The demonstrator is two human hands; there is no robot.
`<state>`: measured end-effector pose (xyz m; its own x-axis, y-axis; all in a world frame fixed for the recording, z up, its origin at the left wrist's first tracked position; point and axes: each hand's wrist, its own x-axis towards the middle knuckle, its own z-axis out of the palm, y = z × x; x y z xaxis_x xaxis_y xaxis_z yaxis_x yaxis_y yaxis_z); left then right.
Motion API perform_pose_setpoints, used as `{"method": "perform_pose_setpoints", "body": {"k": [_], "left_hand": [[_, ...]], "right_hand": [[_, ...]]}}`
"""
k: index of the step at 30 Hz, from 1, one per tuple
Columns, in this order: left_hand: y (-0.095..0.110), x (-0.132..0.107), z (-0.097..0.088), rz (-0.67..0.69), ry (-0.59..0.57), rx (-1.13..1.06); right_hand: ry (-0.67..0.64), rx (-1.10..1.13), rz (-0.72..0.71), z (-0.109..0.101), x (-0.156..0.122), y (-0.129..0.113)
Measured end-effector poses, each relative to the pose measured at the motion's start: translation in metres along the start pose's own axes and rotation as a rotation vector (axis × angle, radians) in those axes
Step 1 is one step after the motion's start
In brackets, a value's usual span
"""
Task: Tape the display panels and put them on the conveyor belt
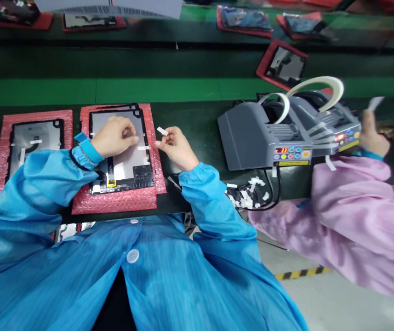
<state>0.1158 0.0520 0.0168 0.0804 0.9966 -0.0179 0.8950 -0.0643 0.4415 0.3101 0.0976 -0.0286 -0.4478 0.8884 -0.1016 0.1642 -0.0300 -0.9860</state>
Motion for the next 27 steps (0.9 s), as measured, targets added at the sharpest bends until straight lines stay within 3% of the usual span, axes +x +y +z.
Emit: {"method": "perform_pose_setpoints", "body": {"k": [3, 7, 16, 22, 27], "left_hand": [[-0.010, 0.007, -0.002, 0.116, 0.076, -0.165], [-0.008, 0.009, -0.002, 0.210, 0.043, -0.251], [-0.003, 0.003, -0.002, 0.042, -0.040, -0.292], [0.004, 0.003, 0.002, -0.047, -0.081, -0.004], [0.017, -0.001, 0.001, -0.097, -0.156, 0.208]], "right_hand": [[-0.078, -0.072, -0.110, -0.001, -0.006, -0.011], [-0.202, -0.156, -0.169, 0.004, -0.010, -0.025], [-0.073, -0.267, -0.099, 0.004, -0.001, -0.024], [-0.106, -0.370, -0.117, 0.011, 0.010, -0.019], [-0.121, -0.477, -0.028, 0.014, 0.016, -0.020]]}}
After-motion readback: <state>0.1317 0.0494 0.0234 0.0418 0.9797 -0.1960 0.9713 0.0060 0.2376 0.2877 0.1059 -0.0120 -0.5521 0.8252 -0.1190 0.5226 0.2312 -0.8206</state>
